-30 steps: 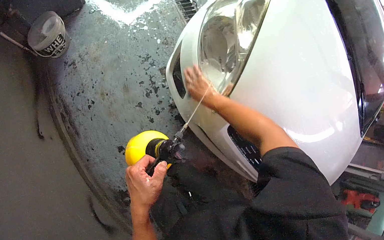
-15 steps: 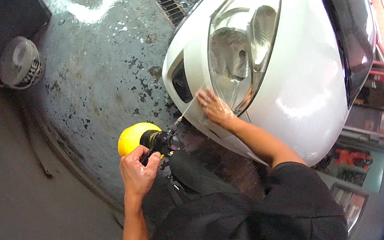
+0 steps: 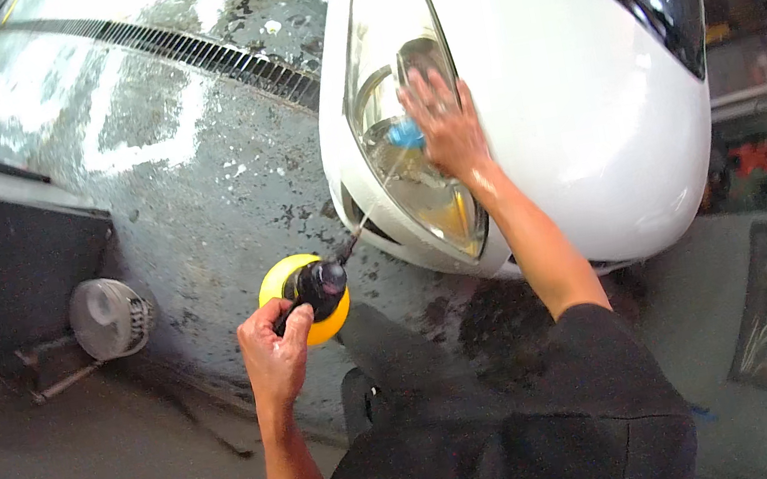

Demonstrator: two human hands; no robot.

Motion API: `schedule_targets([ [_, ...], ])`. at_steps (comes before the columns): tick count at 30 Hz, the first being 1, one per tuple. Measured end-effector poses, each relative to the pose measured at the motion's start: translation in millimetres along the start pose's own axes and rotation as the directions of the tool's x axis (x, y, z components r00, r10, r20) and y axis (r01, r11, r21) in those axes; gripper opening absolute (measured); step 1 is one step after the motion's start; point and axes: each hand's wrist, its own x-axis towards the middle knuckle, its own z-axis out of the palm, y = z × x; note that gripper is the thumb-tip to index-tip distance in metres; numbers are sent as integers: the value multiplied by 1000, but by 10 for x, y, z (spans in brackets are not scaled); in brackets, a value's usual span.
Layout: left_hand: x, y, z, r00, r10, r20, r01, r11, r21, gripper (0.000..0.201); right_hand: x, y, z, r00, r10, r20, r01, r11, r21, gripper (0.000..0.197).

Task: The person sprays liquid from a yellow spray bottle onto the front bumper and headlights of a white car, then wipes the surfaces with their hands. They repeat this process across the bumper, grille, and headlight areas.

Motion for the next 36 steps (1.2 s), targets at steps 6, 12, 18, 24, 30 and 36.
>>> schedule_targets([
  [6, 951, 367, -79, 987, -97, 125, 101, 995, -28, 43, 1025, 259, -54, 970, 240, -27, -237, 968, 82, 70],
  [12, 1738, 239, -80, 964, 54, 261, 41, 937, -346, 32, 1286, -596, -277, 726, 686, 55, -445, 407, 798, 56],
  [18, 2478, -95, -30, 934, -77, 348, 235, 868, -437, 46, 1328, -2328, -528, 713, 543, 444, -395, -213, 894, 49],
  [24, 2933, -649, 92, 876, -175, 450, 300, 927, -223, 40, 1443, -2954, -47, 360, 789, 498, -165, -472, 866, 19],
  [30, 3623, -2366, 450, 798, -333, 503, 434, 896, -95, 37, 845, -3443, 1067, 389, 918, 84, -567, 167, 807, 20],
  [36, 4437, -4130, 747, 698, -296, 652, 358, 933, 41, 33, -1293, -2684, 2144, -155, 888, -433, -931, 15, 364, 63],
])
